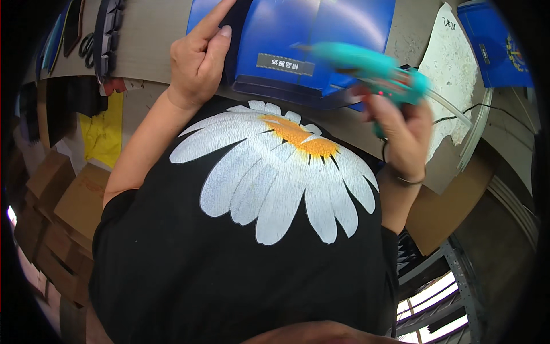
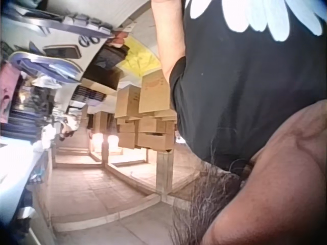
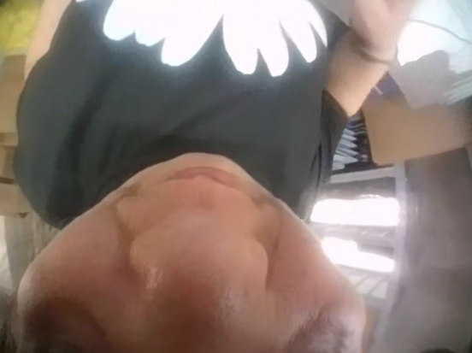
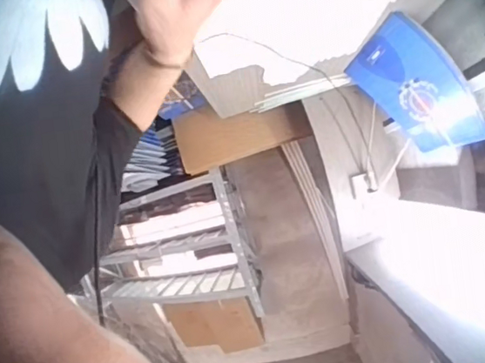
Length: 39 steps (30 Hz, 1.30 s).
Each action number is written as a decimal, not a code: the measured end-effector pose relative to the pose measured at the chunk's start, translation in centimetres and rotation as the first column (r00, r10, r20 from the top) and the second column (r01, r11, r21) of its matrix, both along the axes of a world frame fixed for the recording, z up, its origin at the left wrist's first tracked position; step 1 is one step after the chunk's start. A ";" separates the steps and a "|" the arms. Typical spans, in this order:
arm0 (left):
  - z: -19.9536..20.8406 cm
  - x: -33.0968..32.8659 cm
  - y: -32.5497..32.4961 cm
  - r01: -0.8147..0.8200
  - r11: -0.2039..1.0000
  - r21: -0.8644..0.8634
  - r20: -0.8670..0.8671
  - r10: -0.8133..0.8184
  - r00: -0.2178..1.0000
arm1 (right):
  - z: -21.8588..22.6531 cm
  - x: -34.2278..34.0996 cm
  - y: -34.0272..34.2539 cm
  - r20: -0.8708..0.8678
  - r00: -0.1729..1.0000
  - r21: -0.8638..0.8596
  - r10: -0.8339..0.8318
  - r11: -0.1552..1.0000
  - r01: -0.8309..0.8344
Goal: The person uses a hot glue gun to attach a black plastic strip to the edge of a blue cardboard box. They repeatedly apply glue and press the strip into place along the box's perimeter.
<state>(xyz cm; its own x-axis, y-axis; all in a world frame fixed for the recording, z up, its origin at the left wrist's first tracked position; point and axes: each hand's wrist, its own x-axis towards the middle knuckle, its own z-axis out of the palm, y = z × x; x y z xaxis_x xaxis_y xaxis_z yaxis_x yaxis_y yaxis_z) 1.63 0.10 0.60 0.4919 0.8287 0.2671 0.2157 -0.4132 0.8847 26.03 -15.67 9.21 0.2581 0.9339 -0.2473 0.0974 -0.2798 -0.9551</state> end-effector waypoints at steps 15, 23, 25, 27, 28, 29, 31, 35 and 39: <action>-0.3 0.1 0.2 -0.016 1.000 0.004 -0.109 0.017 0.994 | -3.0 -3.7 5.7 0.431 0.877 -0.025 0.214 0.974 -0.226; -0.3 0.2 0.1 0.011 1.000 0.027 -0.189 -0.006 0.982 | -3.4 -3.3 5.6 0.401 0.867 0.057 0.295 0.937 -0.345; 0.4 0.4 0.1 0.010 1.000 0.019 -0.256 -0.004 0.967 | -3.4 -3.2 6.0 0.538 0.831 0.102 0.144 0.967 -0.233; 0.5 0.6 0.1 0.014 0.998 0.059 -0.268 0.002 0.963 | -4.0 -2.7 6.5 0.656 0.754 0.158 0.031 0.971 -0.177; 0.6 0.6 0.2 0.015 0.997 0.081 -0.273 0.008 0.962 | -3.7 -2.8 6.5 0.593 0.802 0.134 0.066 0.975 -0.179; 0.6 0.7 0.2 0.013 0.997 0.079 -0.280 0.009 0.960 | -3.3 -3.0 6.2 0.526 0.845 0.111 0.099 0.977 -0.183; 0.5 0.7 0.1 0.015 0.998 0.063 -0.291 0.004 0.957 | -3.4 -3.3 6.0 0.515 0.844 0.140 0.150 0.957 -0.255; 0.2 0.6 0.1 0.016 0.997 0.069 -0.274 0.004 0.962 | -4.1 -3.3 6.3 0.601 0.796 0.154 0.073 0.967 -0.204; 0.7 0.7 0.1 0.024 0.997 0.077 -0.314 0.001 0.949 | -4.0 -2.1 6.7 0.667 0.739 0.194 -0.093 0.980 -0.052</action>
